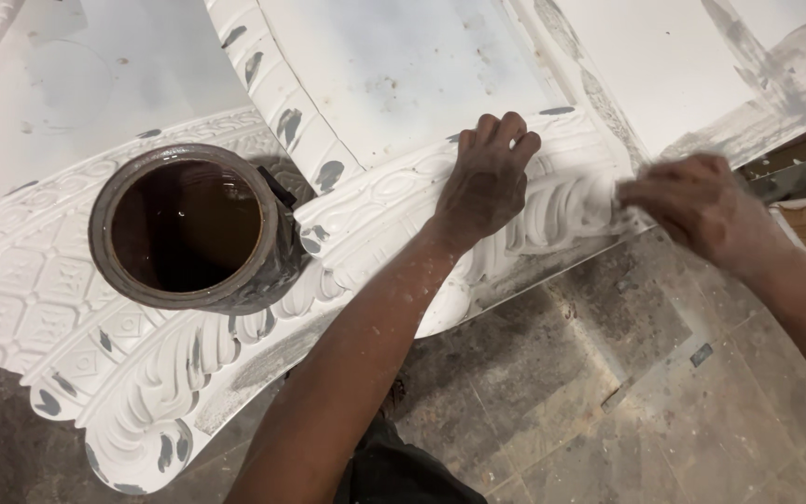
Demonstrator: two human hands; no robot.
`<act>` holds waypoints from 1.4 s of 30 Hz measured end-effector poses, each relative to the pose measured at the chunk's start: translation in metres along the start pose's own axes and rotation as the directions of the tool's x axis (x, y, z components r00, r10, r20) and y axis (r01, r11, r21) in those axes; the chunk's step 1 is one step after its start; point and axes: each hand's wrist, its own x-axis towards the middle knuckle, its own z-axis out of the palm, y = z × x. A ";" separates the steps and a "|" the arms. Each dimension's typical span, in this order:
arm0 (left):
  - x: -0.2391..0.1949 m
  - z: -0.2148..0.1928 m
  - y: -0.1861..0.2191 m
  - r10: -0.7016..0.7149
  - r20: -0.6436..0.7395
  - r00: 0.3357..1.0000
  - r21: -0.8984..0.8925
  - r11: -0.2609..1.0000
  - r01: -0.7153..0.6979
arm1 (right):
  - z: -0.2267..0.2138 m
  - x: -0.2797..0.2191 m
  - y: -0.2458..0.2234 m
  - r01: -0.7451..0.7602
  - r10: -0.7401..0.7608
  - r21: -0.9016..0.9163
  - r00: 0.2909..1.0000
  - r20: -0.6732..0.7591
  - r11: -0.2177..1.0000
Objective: The person sands the surface of an intricately carved white wooden headboard using a sanding block. They rub the block across the raised and recessed parts of the furniture carvings while standing in a workshop.
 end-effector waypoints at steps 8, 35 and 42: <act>-0.002 0.008 -0.003 -0.023 0.027 0.999 0.022 0.999 0.023 | 0.043 -0.029 -0.016 0.059 0.027 0.303 0.962 -0.272 0.951; -0.006 0.013 -0.007 0.052 -0.012 0.999 0.144 0.988 -0.050 | -0.003 -0.021 -0.024 -0.485 0.383 0.274 0.854 0.351 0.830; -0.007 0.018 -0.007 0.069 -0.008 0.998 0.171 0.983 -0.066 | 0.015 -0.012 -0.010 -0.031 0.035 -0.118 0.999 0.032 0.993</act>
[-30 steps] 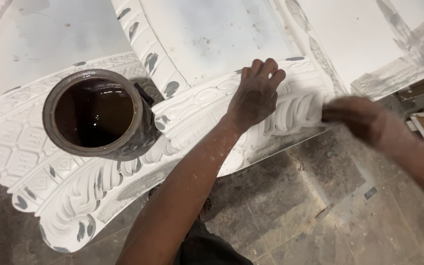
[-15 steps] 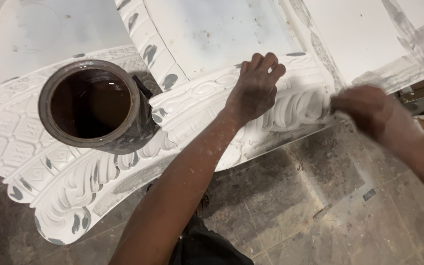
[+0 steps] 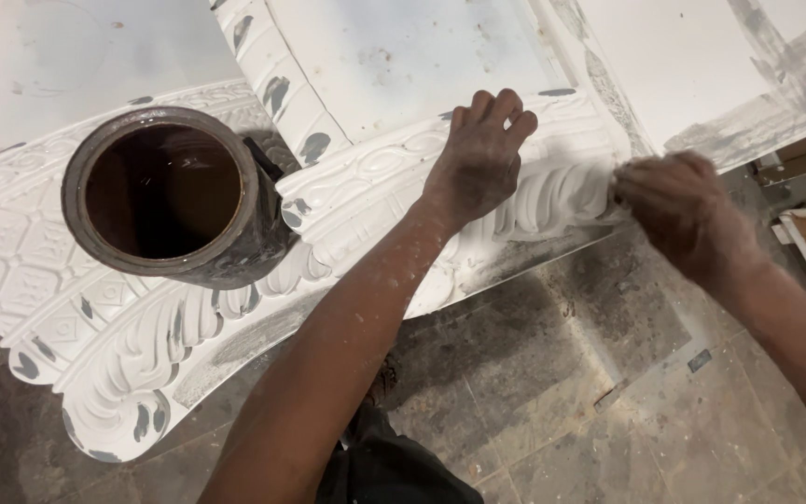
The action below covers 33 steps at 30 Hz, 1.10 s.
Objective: The person sands the surface of an intricately carved white wooden headboard using a sanding block. They rub the block across the raised and recessed parts of the furniture carvings while standing in a workshop.
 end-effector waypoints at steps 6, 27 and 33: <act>0.000 0.000 -0.002 -0.002 -0.016 1.000 -0.009 1.000 0.001 | -0.015 -0.008 -0.003 -0.067 0.015 0.323 0.986 0.163 0.944; -0.003 -0.001 -0.002 -0.007 -0.044 0.999 -0.055 0.998 0.005 | 0.007 0.029 -0.017 0.328 -0.113 0.554 0.916 -0.386 0.765; 0.002 -0.005 0.000 -0.011 -0.051 0.999 -0.043 0.999 0.009 | -0.017 0.041 -0.005 -0.431 0.186 0.275 0.764 0.618 0.859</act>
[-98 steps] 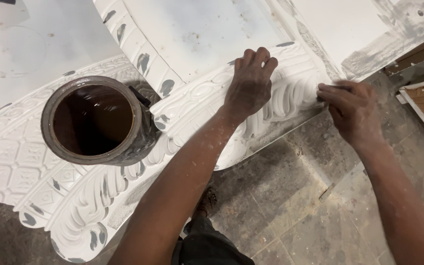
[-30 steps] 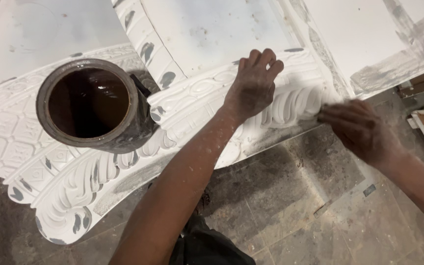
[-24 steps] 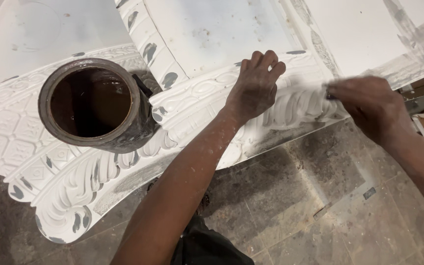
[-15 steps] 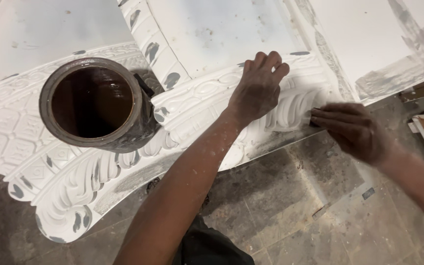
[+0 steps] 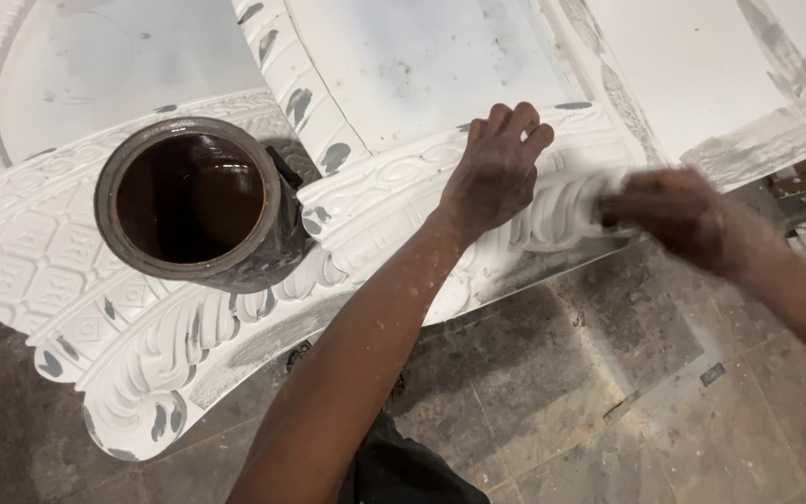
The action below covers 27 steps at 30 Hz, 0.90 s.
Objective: The person sands the surface of an intricately carved white wooden headboard using a sanding block. They rub the block across the raised and recessed parts of the furniture carvings while standing in a workshop.
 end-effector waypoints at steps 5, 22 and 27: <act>0.000 0.002 0.001 -0.008 0.009 1.000 0.001 1.000 0.008 | 0.023 0.014 0.009 0.472 -0.556 -0.309 0.588 -0.587 0.826; -0.001 0.001 -0.001 -0.002 -0.030 1.000 -0.035 0.999 0.001 | 0.037 -0.001 -0.010 0.181 -0.142 0.039 0.872 -0.468 0.983; -0.001 0.001 -0.002 -0.008 -0.029 1.000 -0.091 0.996 0.006 | 0.031 -0.011 0.008 0.563 -0.612 -0.290 0.544 -0.575 0.774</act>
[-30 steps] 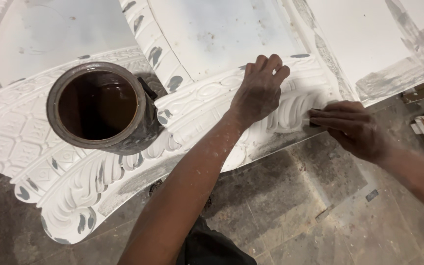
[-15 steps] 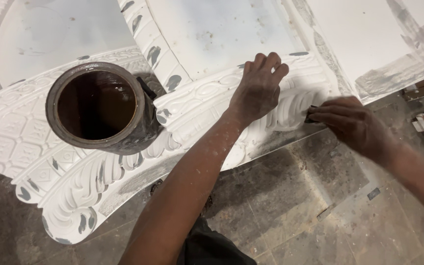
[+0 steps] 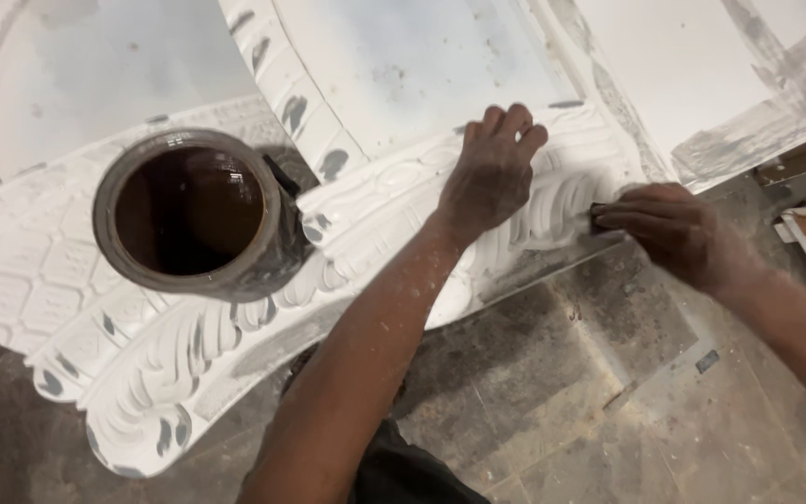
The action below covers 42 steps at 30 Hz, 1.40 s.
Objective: The person sands the surface of an intricately carved white wooden headboard using a sanding block. They rub the block across the raised and recessed parts of the furniture carvings while standing in a workshop.
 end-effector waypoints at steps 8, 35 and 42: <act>0.004 -0.006 0.000 -0.104 0.106 0.989 -0.065 0.992 0.111 | -0.012 0.013 -0.028 -0.494 0.523 -0.175 0.816 0.246 0.852; 0.007 -0.015 0.001 -0.119 0.180 0.977 -0.119 0.983 0.141 | 0.067 0.077 -0.163 -0.872 0.817 0.170 0.340 -0.466 0.460; 0.011 -0.026 0.003 -0.117 0.234 0.965 -0.151 0.976 0.154 | 0.065 0.110 -0.106 -0.935 0.867 0.199 0.175 -0.466 0.295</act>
